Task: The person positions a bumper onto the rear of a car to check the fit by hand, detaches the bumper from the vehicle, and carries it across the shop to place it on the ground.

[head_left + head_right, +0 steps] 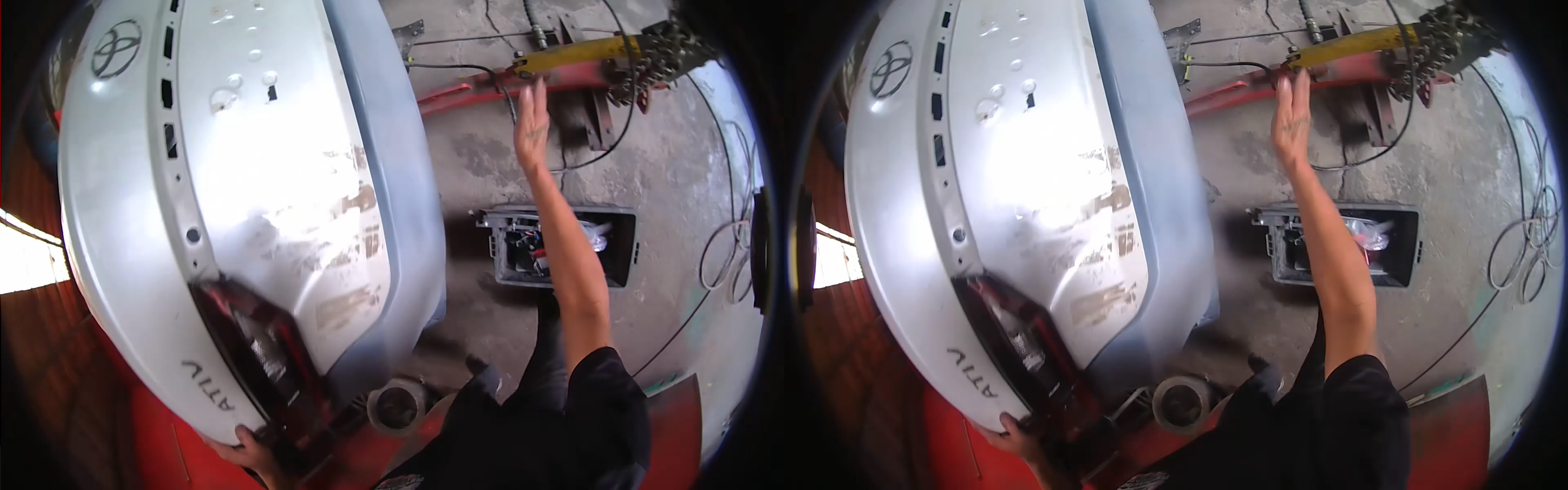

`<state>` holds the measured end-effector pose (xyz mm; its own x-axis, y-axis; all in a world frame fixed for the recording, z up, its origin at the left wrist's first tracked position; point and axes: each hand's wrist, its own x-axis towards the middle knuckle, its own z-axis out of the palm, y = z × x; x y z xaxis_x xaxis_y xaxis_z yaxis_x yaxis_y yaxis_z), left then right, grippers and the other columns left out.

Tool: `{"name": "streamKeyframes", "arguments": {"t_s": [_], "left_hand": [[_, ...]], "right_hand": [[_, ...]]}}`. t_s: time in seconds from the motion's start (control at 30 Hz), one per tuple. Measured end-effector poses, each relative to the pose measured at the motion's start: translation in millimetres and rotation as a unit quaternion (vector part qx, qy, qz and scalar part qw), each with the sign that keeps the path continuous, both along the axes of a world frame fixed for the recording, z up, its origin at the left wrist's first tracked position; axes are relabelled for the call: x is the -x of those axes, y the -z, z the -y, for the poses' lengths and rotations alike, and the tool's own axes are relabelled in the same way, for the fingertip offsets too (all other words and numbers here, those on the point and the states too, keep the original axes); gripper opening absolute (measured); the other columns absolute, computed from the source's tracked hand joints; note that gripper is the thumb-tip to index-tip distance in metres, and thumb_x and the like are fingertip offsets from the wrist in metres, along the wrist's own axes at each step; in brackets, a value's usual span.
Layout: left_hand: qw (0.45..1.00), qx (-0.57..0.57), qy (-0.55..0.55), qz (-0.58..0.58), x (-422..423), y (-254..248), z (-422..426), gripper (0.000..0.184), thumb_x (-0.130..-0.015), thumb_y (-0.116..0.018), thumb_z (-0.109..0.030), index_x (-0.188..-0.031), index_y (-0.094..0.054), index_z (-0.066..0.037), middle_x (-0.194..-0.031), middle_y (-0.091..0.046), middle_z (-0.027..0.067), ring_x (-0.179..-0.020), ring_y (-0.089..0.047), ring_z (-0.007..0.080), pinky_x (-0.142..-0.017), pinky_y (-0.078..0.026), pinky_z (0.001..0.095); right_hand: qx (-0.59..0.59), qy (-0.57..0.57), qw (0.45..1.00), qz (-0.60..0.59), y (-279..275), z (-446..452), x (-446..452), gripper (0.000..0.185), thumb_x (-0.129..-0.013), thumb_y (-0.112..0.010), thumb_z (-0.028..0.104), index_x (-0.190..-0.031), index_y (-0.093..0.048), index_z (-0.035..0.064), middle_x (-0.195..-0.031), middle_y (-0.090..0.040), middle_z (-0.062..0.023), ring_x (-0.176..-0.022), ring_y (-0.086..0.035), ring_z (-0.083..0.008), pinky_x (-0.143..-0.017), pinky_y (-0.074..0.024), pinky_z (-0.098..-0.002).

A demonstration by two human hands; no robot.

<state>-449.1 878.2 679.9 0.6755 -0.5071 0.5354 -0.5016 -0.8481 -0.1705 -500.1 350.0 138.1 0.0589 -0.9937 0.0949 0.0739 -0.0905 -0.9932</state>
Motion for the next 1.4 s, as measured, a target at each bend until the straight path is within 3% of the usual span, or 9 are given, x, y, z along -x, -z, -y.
{"name": "streamKeyframes", "arguments": {"t_s": [0.13,0.17,0.27,0.33,0.53,0.6,0.9,1.07,1.4], "left_hand": [[0.999,-0.004,-0.033,0.023,-9.9,-22.9,-66.0,0.086,-0.095,-0.062,-0.042,-0.154,-0.028,0.012,-0.153,-0.038,0.0328,-0.138,-0.045,0.0416,-0.112,-0.038,0.0512],[0.999,-0.009,-0.036,0.029,-9.5,-22.1,-66.0,0.086,-0.095,-0.062,-0.042,-0.154,-0.028,0.012,-0.153,-0.038,0.0328,-0.138,-0.045,0.0416,-0.112,-0.038,0.0512],[0.999,-0.004,-0.021,0.042,2.9,-12.2,-29.6,0.090,-0.097,-0.060,-0.046,-0.155,-0.023,0.012,-0.153,-0.037,0.0326,-0.138,-0.045,0.0419,-0.110,-0.040,0.0526],[0.996,0.086,-0.026,-0.010,13.9,11.0,35.2,0.113,-0.079,-0.080,-0.063,-0.151,-0.029,0.009,-0.146,-0.043,0.0308,-0.124,-0.054,0.0370,-0.099,-0.046,0.0534],[0.996,0.070,-0.045,-0.024,11.8,-7.3,5.7,0.118,-0.079,-0.079,-0.066,-0.152,-0.024,0.009,-0.145,-0.043,0.0304,-0.123,-0.052,0.0392,-0.096,-0.048,0.0548],[0.995,0.070,-0.060,-0.038,11.7,-2.9,6.6,0.119,-0.079,-0.079,-0.066,-0.153,-0.023,0.009,-0.145,-0.042,0.0308,-0.123,-0.052,0.0394,-0.096,-0.048,0.0551],[0.993,0.088,0.017,-0.075,5.1,-2.1,5.6,0.093,-0.087,-0.078,-0.049,-0.150,-0.035,0.005,-0.138,-0.052,0.0309,-0.119,-0.058,0.0403,-0.094,-0.050,0.0534],[0.996,0.053,-0.030,-0.064,3.6,-1.2,8.3,0.092,-0.093,-0.067,-0.047,-0.153,-0.027,0.009,-0.146,-0.044,0.0323,-0.130,-0.051,0.0418,-0.103,-0.045,0.0529],[0.999,-0.009,-0.018,-0.043,5.9,-1.5,12.9,0.081,-0.093,-0.065,-0.033,-0.152,-0.031,0.011,-0.144,-0.048,0.0345,-0.131,-0.052,0.0443,-0.106,-0.044,0.0518]], "right_hand": [[0.087,0.066,0.993,0.040,-62.5,108.3,-34.9,0.073,-0.110,-0.036,0.047,-0.152,-0.032,-0.0119,-0.153,-0.043,-0.0305,-0.146,-0.038,-0.0424,-0.115,-0.0340,-0.0424],[0.169,0.248,0.945,-0.132,-31.3,136.6,-64.4,0.050,-0.103,-0.044,0.012,-0.151,-0.041,-0.0017,-0.160,-0.034,-0.0270,-0.149,-0.030,-0.0458,-0.122,-0.0257,-0.0521],[0.222,0.282,0.903,-0.234,4.5,143.8,-202.2,0.055,-0.109,-0.035,0.019,-0.156,-0.027,-0.0080,-0.162,-0.026,-0.0308,-0.153,-0.023,-0.0418,-0.127,-0.0155,-0.0435],[-0.051,-0.356,0.932,0.037,7.1,63.7,-303.4,0.079,-0.109,-0.029,0.051,-0.159,-0.017,-0.0089,-0.168,-0.013,-0.0269,-0.157,-0.013,-0.0365,-0.128,-0.0103,-0.0395],[-0.087,-0.214,0.953,0.194,11.9,90.4,-199.1,0.083,-0.108,-0.024,0.059,-0.159,-0.018,-0.0061,-0.166,-0.019,-0.0251,-0.155,-0.018,-0.0365,-0.126,-0.0130,-0.0422],[-0.172,-0.080,0.864,0.467,-4.4,99.9,-156.4,0.086,-0.106,-0.027,0.063,-0.157,-0.023,-0.0075,-0.160,-0.031,-0.0314,-0.149,-0.033,-0.0435,-0.121,-0.0288,-0.0485],[-0.334,-0.165,0.632,0.679,-30.7,20.8,-73.6,0.089,-0.102,-0.022,0.069,-0.157,-0.024,-0.0024,-0.161,-0.027,-0.0317,-0.149,-0.027,-0.0502,-0.122,-0.0279,-0.0611],[-0.363,-0.189,0.641,0.650,-49.3,-9.5,-54.4,0.079,-0.104,-0.033,0.064,-0.157,-0.030,0.0053,-0.152,-0.042,-0.0335,-0.143,-0.040,-0.0470,-0.117,-0.0373,-0.0578],[-0.586,-0.282,0.759,0.033,145.9,-326.3,99.7,0.041,-0.100,-0.059,0.035,-0.129,-0.061,0.0058,-0.107,-0.072,-0.0111,-0.090,-0.072,-0.0252,-0.075,-0.0560,-0.0408]]}}
